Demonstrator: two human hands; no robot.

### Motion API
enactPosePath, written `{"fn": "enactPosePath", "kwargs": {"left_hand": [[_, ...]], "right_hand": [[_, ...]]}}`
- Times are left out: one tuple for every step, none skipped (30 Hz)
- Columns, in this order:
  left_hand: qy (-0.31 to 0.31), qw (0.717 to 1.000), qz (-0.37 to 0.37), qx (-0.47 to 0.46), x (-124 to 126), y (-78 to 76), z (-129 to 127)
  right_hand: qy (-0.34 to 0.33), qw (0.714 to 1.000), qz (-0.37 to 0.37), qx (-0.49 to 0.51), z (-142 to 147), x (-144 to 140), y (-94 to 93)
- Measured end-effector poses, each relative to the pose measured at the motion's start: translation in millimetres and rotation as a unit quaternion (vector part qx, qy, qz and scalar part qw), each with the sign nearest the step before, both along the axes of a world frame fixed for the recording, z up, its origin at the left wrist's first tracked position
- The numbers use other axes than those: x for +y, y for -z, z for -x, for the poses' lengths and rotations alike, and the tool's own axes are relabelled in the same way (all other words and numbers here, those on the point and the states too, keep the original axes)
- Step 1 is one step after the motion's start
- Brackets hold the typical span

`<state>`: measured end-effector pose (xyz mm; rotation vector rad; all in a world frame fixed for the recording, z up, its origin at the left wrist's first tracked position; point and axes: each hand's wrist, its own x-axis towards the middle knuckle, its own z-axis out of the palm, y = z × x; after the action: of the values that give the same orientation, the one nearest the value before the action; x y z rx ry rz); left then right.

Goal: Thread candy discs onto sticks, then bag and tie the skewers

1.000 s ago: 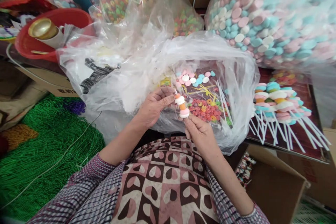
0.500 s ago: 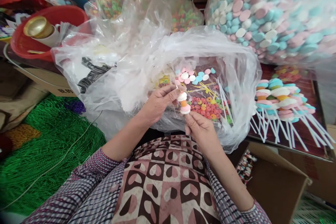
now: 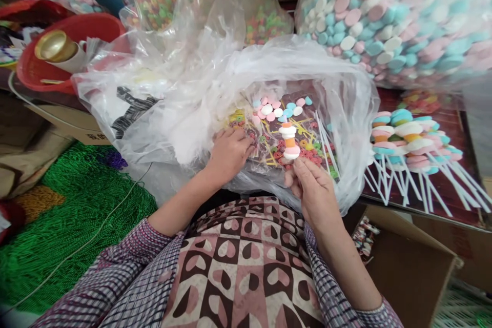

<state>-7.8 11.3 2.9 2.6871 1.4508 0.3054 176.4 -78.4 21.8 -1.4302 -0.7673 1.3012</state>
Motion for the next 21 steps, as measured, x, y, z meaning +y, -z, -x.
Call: {"fn": "enactPosePath", "kwargs": {"left_hand": [[0.005, 1.0, -0.001, 0.009, -0.7, 0.6, -1.2], [0.011, 1.0, 0.0, 0.013, -1.0, 0.8, -1.9], [0.015, 1.0, 0.003, 0.014, -0.9, 0.7, -2.2], [0.019, 1.0, 0.007, 0.011, -0.5, 0.5, -2.1], [0.018, 1.0, 0.009, 0.002, 0.3, 0.4, -1.7], [0.013, 1.0, 0.011, -0.014, 1.4, 0.2, -1.0], [0.003, 0.999, 0.015, -0.037, 2.7, 0.2, -0.3], [-0.01, 0.998, 0.023, -0.063, 4.2, 0.1, 0.5], [-0.025, 0.995, 0.034, -0.089, 5.6, 0.2, 1.3], [-0.038, 0.992, 0.045, -0.109, 6.8, 0.3, 2.0], [-0.046, 0.99, 0.053, -0.12, 7.5, 0.5, 2.5], [-0.047, 0.99, 0.054, -0.121, 7.7, 0.9, 2.8], [-0.04, 0.992, 0.047, -0.112, 7.2, 1.7, 2.9], [-0.028, 0.994, 0.033, -0.096, 6.2, 2.6, 2.7], [-0.015, 0.997, 0.017, -0.077, 4.9, 3.8, 2.1], [-0.005, 0.998, 0.003, -0.06, 3.6, 5.1, 1.4], [-0.001, 0.999, -0.006, -0.048, 2.5, 6.3, 0.5], [0.0, 0.999, -0.008, -0.044, 2.0, 7.2, -0.3], [-0.006, 0.999, -0.003, -0.051, 2.2, 7.6, -0.8], [-0.017, 0.997, 0.008, -0.07, 3.0, 7.6, -1.0], [-0.031, 0.994, 0.027, -0.101, 4.3, 7.0, -0.8]], "right_hand": [[-0.003, 1.0, 0.002, -0.005, 0.5, -0.8, 0.5], [-0.006, 1.0, 0.006, -0.011, 1.0, -1.5, 1.0], [-0.008, 1.0, 0.01, -0.016, 1.4, -1.9, 1.4], [-0.011, 1.0, 0.014, -0.021, 1.7, -2.3, 1.9], [-0.015, 0.999, 0.014, -0.026, 1.7, -2.6, 2.4], [-0.019, 0.999, 0.013, -0.031, 1.4, -3.0, 3.1], [-0.028, 0.999, 0.012, -0.035, 0.9, -3.6, 3.9], [-0.038, 0.998, 0.011, -0.04, 0.2, -4.2, 4.8], [-0.048, 0.998, 0.01, -0.045, -0.5, -5.0, 5.8], [-0.058, 0.997, 0.011, -0.05, -1.1, -5.8, 6.7], [-0.065, 0.996, 0.014, -0.053, -1.5, -6.5, 7.6], [-0.068, 0.996, 0.017, -0.056, -1.6, -7.0, 8.3], [-0.067, 0.996, 0.02, -0.058, -1.5, -7.2, 8.8], [-0.062, 0.996, 0.021, -0.061, -1.2, -7.2, 9.0], [-0.057, 0.996, 0.022, -0.063, -0.8, -7.0, 8.9], [-0.053, 0.996, 0.02, -0.066, -0.4, -6.7, 8.7], [-0.051, 0.996, 0.019, -0.07, -0.2, -6.4, 8.3], [-0.052, 0.996, 0.018, -0.074, 0.0, -6.1, 7.9], [-0.053, 0.995, 0.016, -0.077, -0.1, -6.0, 7.5], [-0.055, 0.995, 0.016, -0.08, -0.3, -6.0, 7.1], [-0.056, 0.995, 0.017, -0.081, -0.6, -6.3, 6.9]]}}
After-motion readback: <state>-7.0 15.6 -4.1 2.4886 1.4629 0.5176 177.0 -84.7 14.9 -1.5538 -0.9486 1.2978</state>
